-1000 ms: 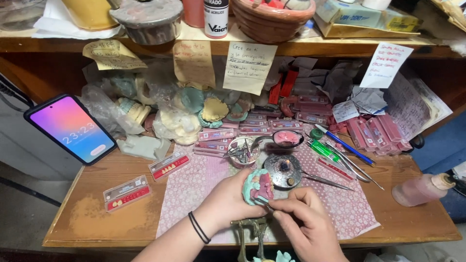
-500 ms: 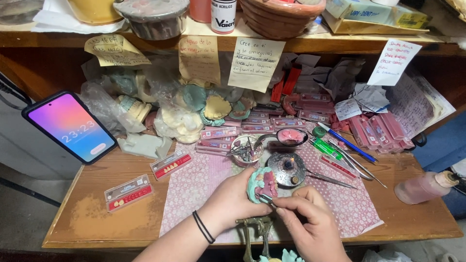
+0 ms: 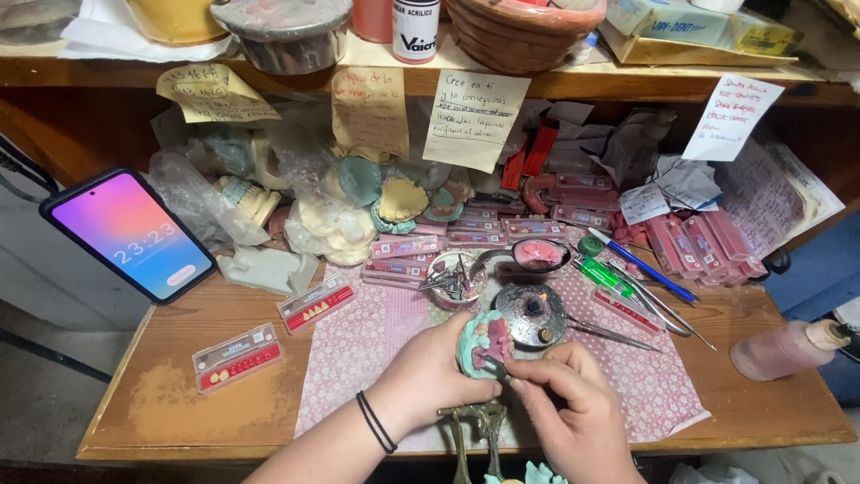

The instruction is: A person is refining and applying material to a dental jaw mold using various laboratory tools at a workbench.

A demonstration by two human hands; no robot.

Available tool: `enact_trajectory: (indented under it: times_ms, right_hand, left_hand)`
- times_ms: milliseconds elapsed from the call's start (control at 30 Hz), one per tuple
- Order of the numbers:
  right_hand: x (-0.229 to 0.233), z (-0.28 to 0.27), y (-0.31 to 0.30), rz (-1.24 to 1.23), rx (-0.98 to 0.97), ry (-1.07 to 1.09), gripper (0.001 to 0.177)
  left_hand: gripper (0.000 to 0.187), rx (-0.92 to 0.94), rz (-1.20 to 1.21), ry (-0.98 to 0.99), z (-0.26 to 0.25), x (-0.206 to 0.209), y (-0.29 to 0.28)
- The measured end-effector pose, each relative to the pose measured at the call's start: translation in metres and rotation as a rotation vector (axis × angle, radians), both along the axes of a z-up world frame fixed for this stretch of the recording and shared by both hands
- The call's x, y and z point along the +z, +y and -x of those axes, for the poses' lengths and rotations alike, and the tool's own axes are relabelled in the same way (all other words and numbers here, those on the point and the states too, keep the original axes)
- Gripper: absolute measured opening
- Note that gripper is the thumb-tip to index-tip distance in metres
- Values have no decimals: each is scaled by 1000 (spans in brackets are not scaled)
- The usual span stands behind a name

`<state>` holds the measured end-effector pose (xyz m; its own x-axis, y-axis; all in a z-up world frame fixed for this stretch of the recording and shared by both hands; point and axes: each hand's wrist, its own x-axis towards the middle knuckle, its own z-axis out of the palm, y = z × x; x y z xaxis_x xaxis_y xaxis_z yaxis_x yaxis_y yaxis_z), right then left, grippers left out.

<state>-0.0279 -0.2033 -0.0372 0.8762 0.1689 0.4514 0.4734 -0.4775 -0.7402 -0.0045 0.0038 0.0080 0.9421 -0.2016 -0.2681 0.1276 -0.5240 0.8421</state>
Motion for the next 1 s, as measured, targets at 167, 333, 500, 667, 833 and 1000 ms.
enact_trajectory:
  times_ms: [167,333,500,667,833,1000]
  right_hand:
    - [-1,-1,1,7,-7,-51,19]
    - [-3,-1,1,47,-18,-124,21]
    - [-2,-1,2,60,-24,-149,21]
    - [2,-2,0,76,13,-139,23]
    - [24,-1,-6,100,62,20,24]
    - [29,2,-9,156,154,-55,22]
  left_hand:
    - [66,5,12,-14,0,-3,0]
    - [65,4,8,-20,0,-2,0]
    - [61,8,-18,41,3,8,0]
    - [62,0,-20,10,2,4,0]
    - [70,-11,-20,-26,1,2,0]
    - [66,2,-20,-35,2,2,0]
